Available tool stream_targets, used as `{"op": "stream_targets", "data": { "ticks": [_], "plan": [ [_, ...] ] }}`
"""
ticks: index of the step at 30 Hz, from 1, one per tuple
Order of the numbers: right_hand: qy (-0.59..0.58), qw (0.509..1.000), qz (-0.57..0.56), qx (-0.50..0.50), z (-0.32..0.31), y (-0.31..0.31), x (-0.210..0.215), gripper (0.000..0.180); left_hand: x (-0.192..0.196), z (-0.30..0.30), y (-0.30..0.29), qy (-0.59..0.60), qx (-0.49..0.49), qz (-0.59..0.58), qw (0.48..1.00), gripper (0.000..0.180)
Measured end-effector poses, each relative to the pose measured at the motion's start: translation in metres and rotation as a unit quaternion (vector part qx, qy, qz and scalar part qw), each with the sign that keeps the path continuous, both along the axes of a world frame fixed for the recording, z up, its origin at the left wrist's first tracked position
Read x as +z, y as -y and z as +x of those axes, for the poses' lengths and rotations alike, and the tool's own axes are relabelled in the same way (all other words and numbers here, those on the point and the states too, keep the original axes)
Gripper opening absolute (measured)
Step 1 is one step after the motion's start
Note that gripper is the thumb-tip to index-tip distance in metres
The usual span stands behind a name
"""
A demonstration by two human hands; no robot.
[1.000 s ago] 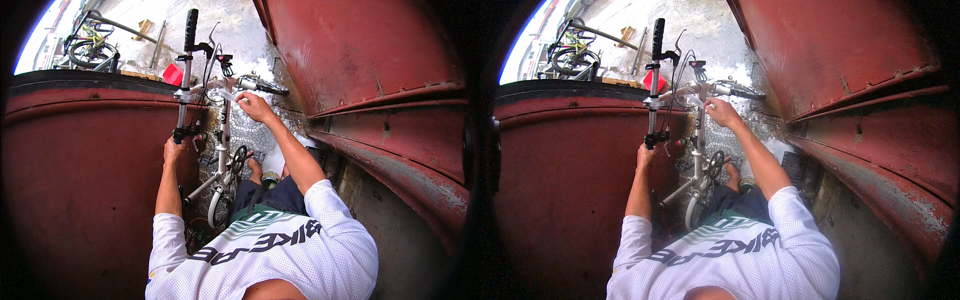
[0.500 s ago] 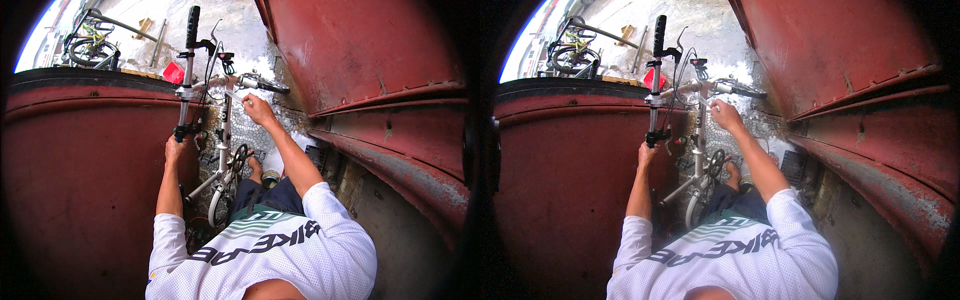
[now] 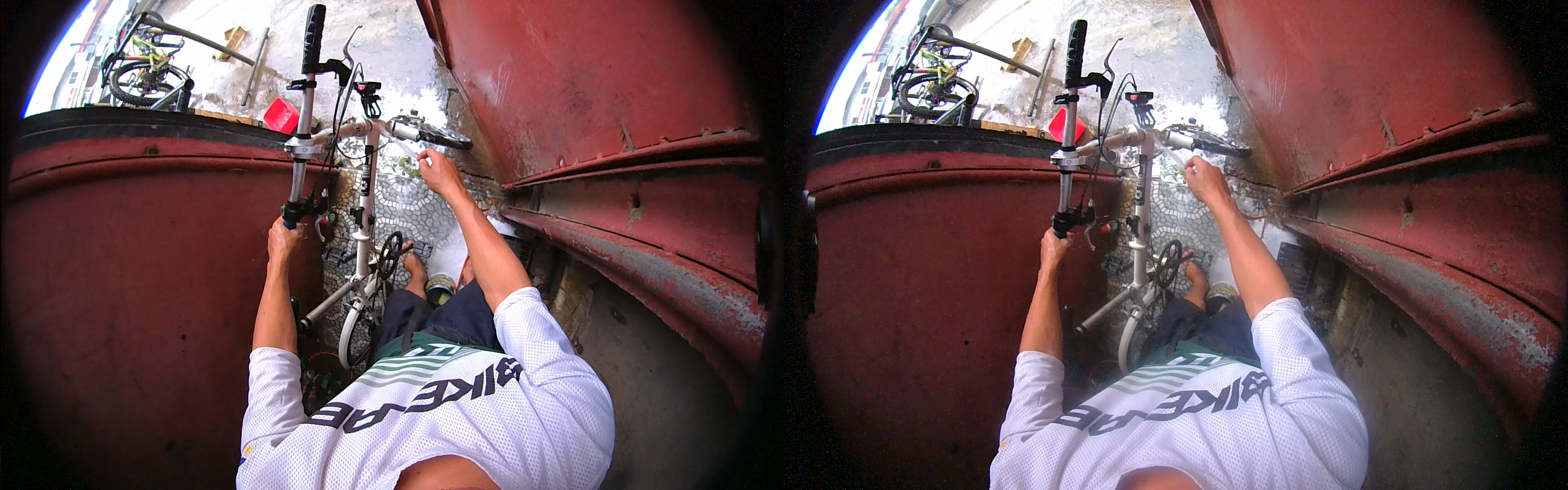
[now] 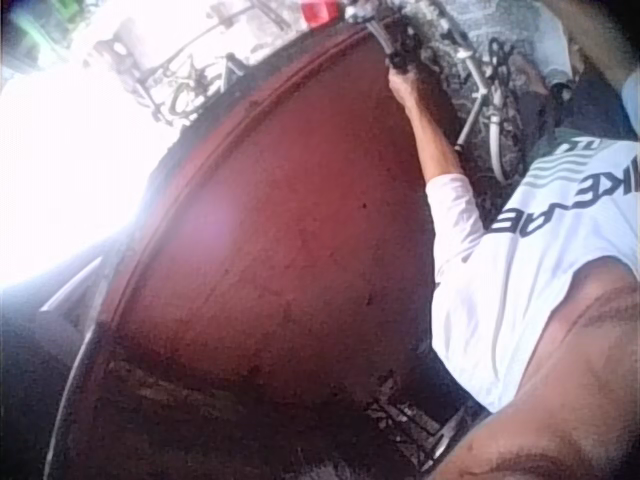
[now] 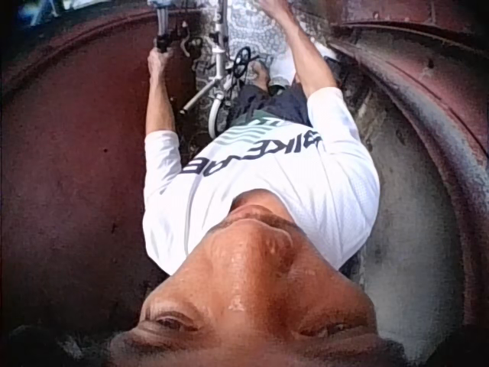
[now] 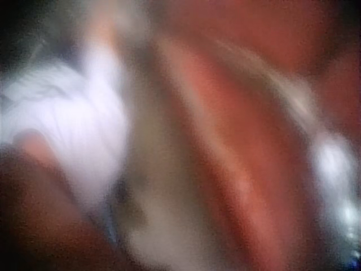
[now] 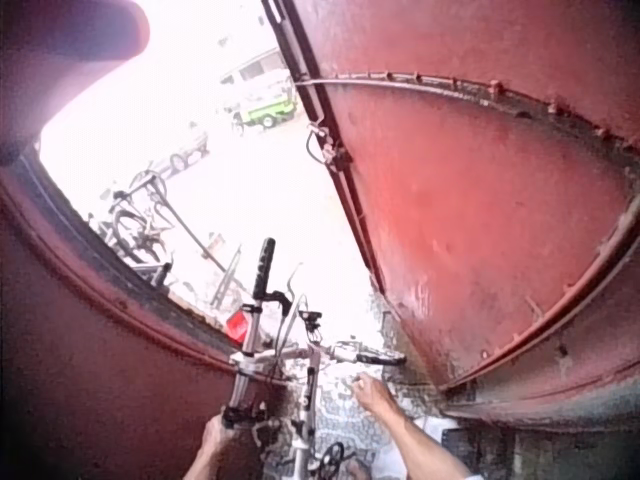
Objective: The person washes a white bicycle using a hose and a sponge. They spray water on the frame, wheels, and handlebars, then scrub with a sponge and rinse again. The bicycle is moved slightly during the process.
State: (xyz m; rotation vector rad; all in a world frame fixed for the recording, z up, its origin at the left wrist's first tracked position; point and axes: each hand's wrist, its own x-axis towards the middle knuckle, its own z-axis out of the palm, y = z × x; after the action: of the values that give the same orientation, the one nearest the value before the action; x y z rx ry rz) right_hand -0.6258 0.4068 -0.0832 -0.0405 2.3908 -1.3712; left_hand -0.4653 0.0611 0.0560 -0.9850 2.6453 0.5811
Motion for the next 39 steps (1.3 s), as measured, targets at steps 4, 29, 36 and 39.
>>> {"op": "stream_targets", "data": {
  "ticks": [4,29,36,39],
  "plan": [
    [0.031,0.998,0.041,-0.041,-0.003,-0.012,-0.010,0.026,-0.003,-0.002,-0.005,-0.001,-0.014,-0.060,0.998,0.038],
    [-0.028,1.000,0.000,-0.009,-0.002,-0.027,-0.014,0.026,0.004,-0.004,-0.015,0.012,0.017,-0.040,0.999,0.038],
    [-0.036,0.999,-0.005,0.000,-0.005,-0.018,-0.021,0.025,0.001,0.000,-0.007,0.002,-0.011,-0.051,0.999,0.038],
    [-0.019,1.000,0.010,0.007,-0.003,-0.029,-0.036,0.024,-0.004,-0.005,-0.008,0.011,0.011,-0.057,0.998,0.038]
  ]
}}
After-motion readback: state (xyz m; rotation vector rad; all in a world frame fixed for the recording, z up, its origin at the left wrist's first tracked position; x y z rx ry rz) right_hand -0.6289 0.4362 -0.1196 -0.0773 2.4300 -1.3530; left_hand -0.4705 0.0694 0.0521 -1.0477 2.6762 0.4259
